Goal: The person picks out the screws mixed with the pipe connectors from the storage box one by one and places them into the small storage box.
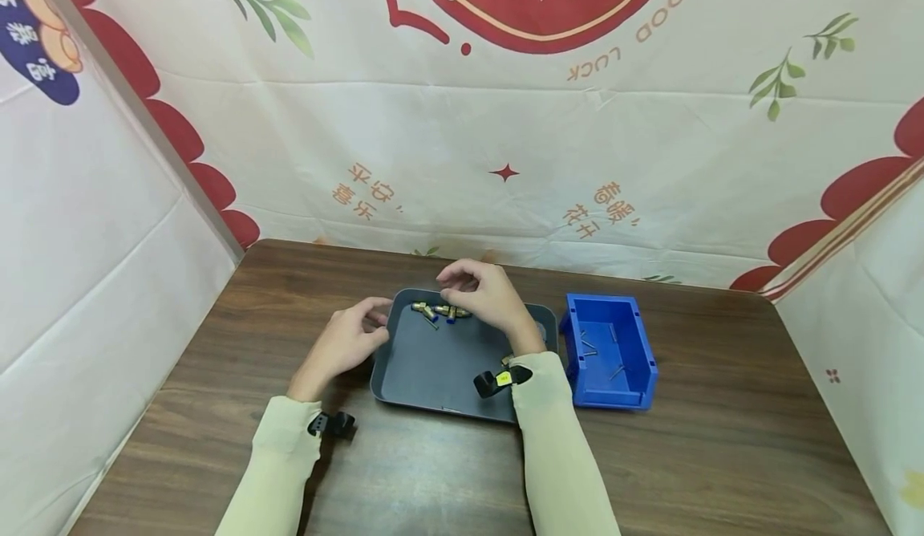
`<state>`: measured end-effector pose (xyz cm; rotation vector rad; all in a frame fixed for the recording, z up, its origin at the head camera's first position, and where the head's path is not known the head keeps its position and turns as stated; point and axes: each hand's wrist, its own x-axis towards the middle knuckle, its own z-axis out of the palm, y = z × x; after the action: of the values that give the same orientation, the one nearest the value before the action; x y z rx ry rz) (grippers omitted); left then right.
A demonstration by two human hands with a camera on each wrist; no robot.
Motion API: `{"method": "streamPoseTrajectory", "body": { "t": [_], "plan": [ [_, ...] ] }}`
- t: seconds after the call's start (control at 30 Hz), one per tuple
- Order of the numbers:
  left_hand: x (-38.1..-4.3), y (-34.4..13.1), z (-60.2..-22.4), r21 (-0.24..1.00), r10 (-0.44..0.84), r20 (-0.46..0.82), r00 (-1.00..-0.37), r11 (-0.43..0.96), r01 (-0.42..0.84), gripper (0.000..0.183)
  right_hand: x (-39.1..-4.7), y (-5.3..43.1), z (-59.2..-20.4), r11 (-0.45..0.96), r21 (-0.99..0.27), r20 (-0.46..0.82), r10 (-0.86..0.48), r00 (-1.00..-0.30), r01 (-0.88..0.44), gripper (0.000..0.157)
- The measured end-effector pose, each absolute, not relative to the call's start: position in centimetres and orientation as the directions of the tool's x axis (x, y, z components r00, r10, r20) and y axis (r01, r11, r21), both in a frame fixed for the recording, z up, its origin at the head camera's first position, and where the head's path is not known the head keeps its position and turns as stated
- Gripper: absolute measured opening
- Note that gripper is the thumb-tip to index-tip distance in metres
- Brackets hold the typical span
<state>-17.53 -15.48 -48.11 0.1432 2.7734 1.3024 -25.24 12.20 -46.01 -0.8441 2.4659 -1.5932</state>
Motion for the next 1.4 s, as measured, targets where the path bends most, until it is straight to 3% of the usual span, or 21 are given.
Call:
{"method": "streamPoseTrajectory", "body": {
  "t": [0.33, 0.7, 1.03, 1.4],
  "plan": [
    [-17.7, -15.5, -48.0, 0.769, 0.114, -0.035, -0.993, 0.637, 0.046, 0.051, -25.8, 11.3, -48.0, 0.280, -0.899, 0.122, -0.578, -0.807, -0.337, 0.019],
    [-17.8, -15.5, -48.1, 0.774, 0.113, -0.025, -0.993, 0.631, 0.053, 0.052, -25.8, 11.3, -48.2, 0.389, -0.819, 0.098, -0.629, -0.771, -0.422, 0.017],
    [-17.8, -15.6, -48.2, 0.775, 0.117, -0.023, -0.993, 0.629, 0.056, 0.052, -25.0, 11.0, -47.9, 0.506, -0.769, -0.008, -0.618, -0.786, -0.390, 0.016],
    [-17.7, -15.5, -48.0, 0.774, 0.116, -0.037, -0.993, 0.632, 0.045, 0.051, -25.0, 9.4, -48.8, 0.638, -0.644, -0.019, -0.565, -0.825, -0.422, 0.005]
  ]
}}
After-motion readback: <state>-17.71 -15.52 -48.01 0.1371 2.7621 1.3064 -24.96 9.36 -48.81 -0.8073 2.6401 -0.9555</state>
